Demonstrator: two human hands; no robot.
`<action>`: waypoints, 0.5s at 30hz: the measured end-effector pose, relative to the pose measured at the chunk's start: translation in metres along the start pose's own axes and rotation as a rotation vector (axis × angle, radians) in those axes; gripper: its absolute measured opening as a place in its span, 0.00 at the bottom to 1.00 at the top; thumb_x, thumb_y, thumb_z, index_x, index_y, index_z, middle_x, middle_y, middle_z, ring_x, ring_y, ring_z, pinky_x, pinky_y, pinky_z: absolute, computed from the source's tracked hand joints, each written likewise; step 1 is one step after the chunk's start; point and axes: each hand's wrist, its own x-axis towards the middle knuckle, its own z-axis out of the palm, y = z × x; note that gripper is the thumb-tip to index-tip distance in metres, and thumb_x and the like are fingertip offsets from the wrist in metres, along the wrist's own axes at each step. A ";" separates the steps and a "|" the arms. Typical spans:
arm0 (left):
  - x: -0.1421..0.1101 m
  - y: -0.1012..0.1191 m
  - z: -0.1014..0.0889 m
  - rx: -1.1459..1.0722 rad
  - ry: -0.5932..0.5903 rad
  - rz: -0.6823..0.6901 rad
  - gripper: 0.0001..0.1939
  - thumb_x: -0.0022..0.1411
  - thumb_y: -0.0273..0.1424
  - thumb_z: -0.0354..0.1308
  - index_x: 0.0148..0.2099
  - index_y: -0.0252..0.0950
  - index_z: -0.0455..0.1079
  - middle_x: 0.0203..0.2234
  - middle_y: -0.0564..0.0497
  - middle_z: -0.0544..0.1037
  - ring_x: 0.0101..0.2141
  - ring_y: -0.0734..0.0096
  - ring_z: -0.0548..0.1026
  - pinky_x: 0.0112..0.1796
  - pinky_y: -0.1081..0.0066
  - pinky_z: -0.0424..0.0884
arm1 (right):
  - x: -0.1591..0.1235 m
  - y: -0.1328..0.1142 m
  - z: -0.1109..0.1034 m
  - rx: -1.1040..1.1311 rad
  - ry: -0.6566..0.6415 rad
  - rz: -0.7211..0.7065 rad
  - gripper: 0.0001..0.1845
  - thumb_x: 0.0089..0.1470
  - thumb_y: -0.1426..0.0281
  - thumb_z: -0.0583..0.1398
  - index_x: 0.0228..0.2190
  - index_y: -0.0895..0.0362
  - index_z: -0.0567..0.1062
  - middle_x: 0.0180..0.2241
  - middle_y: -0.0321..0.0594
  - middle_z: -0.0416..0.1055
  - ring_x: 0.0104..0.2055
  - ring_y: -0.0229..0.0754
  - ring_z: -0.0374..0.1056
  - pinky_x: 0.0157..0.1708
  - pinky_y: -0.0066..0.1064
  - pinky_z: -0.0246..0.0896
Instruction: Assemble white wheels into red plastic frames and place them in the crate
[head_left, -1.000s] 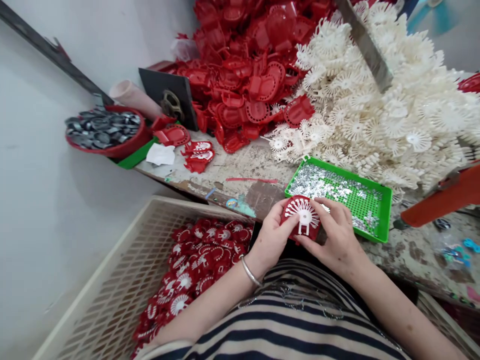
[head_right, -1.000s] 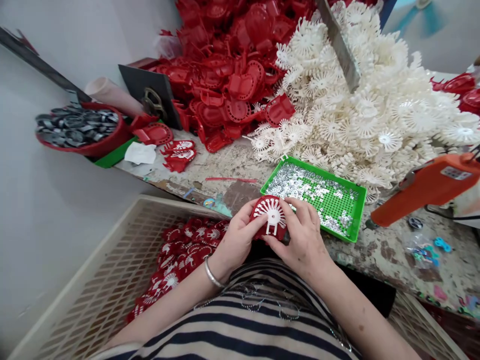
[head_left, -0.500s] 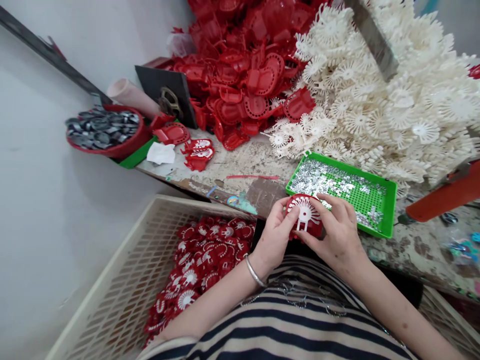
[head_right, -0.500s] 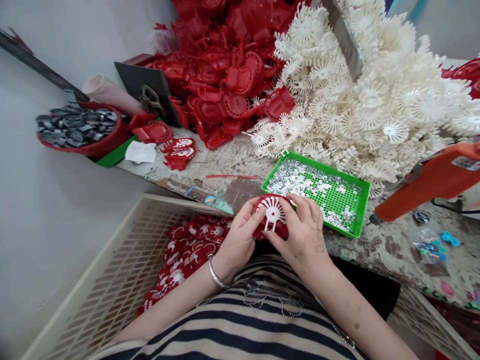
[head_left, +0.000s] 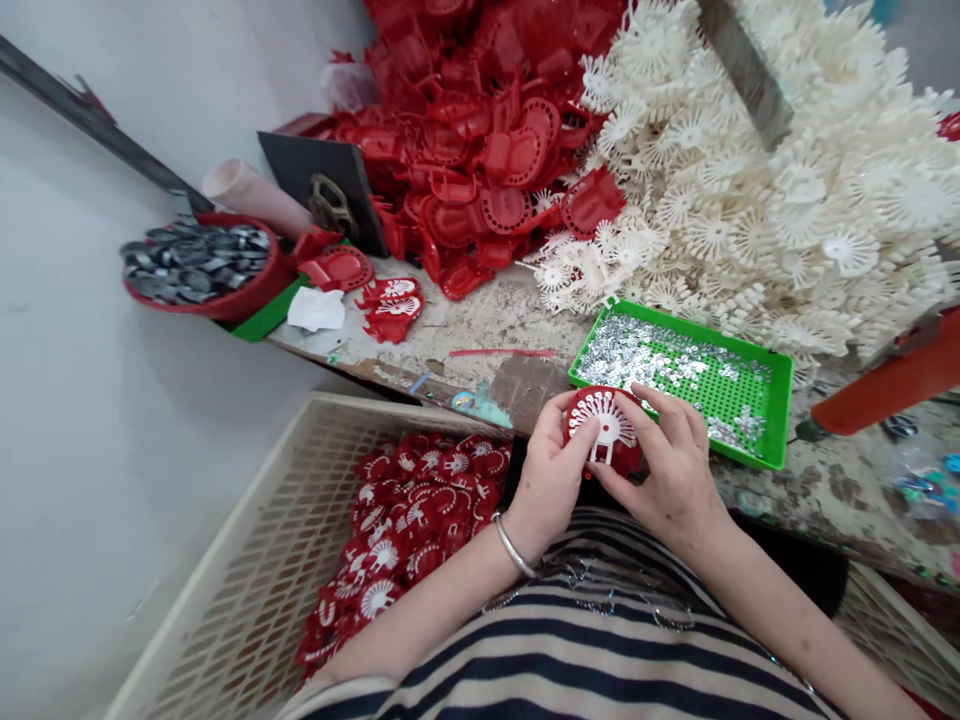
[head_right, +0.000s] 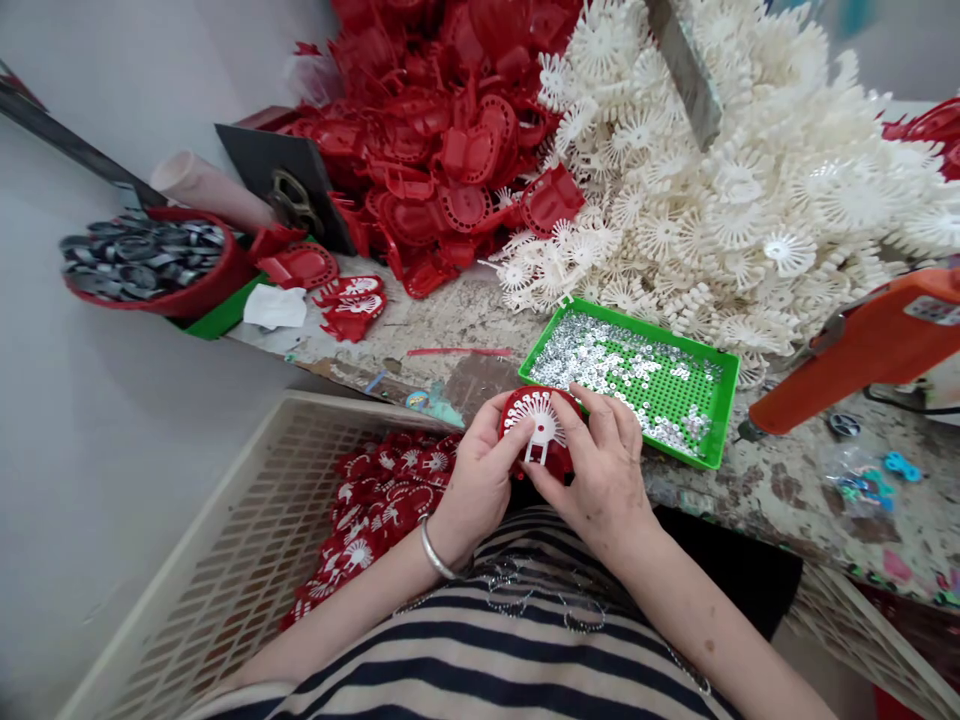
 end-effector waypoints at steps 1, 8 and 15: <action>0.000 0.000 0.000 -0.004 -0.016 -0.006 0.16 0.62 0.34 0.61 0.51 0.38 0.68 0.43 0.50 0.77 0.41 0.68 0.75 0.44 0.70 0.71 | 0.000 0.000 0.000 0.001 0.003 0.003 0.29 0.54 0.62 0.63 0.56 0.57 0.64 0.55 0.54 0.64 0.56 0.58 0.60 0.56 0.54 0.55; 0.002 0.000 0.001 -0.021 -0.008 -0.020 0.17 0.59 0.35 0.64 0.50 0.37 0.72 0.42 0.49 0.79 0.40 0.67 0.75 0.43 0.69 0.71 | -0.004 0.001 0.006 -0.004 0.032 0.008 0.30 0.56 0.61 0.61 0.58 0.54 0.61 0.56 0.52 0.63 0.56 0.57 0.60 0.56 0.55 0.55; 0.004 -0.001 -0.003 -0.040 0.027 -0.066 0.16 0.58 0.34 0.65 0.48 0.36 0.72 0.39 0.49 0.80 0.37 0.69 0.76 0.41 0.70 0.72 | 0.000 0.002 -0.020 0.017 0.023 0.009 0.33 0.56 0.54 0.61 0.59 0.54 0.63 0.57 0.54 0.62 0.57 0.61 0.60 0.54 0.57 0.57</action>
